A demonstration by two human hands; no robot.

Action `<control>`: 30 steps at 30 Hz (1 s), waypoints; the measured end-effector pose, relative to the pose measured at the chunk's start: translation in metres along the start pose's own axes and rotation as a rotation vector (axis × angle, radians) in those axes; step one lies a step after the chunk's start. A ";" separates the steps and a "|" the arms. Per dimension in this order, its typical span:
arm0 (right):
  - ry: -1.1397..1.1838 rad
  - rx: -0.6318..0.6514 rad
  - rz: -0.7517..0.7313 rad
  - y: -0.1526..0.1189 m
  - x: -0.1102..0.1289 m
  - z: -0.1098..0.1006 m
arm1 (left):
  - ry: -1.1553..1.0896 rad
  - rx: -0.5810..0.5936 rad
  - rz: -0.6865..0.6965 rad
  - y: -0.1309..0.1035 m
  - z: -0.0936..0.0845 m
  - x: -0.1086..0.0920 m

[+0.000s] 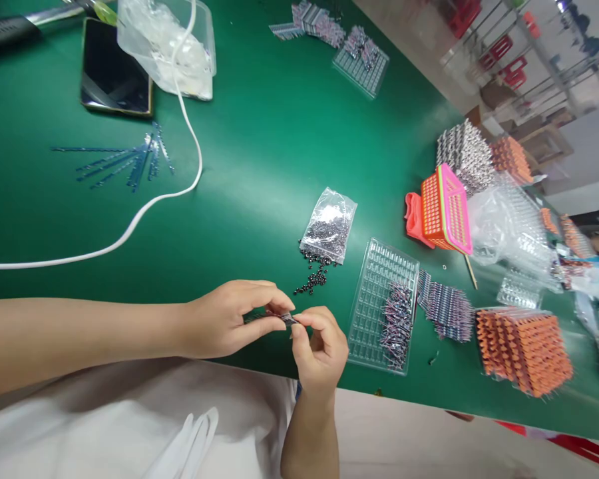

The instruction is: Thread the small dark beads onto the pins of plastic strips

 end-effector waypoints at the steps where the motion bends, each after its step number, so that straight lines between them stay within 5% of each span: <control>1: 0.013 -0.012 -0.005 0.000 0.000 -0.001 | -0.011 0.006 -0.025 -0.001 0.001 0.003; 30: -0.001 -0.023 -0.255 -0.008 0.024 -0.001 | 0.129 -0.131 0.453 0.000 -0.014 -0.044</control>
Point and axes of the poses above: each hand's wrist, its own y-axis towards the middle knuckle, its own z-axis out of the palm, x = y × z, the point moved 10 cm from there along y, towards the middle knuckle, and after that the axes turned 10 degrees about z, right-handed, at the moved point
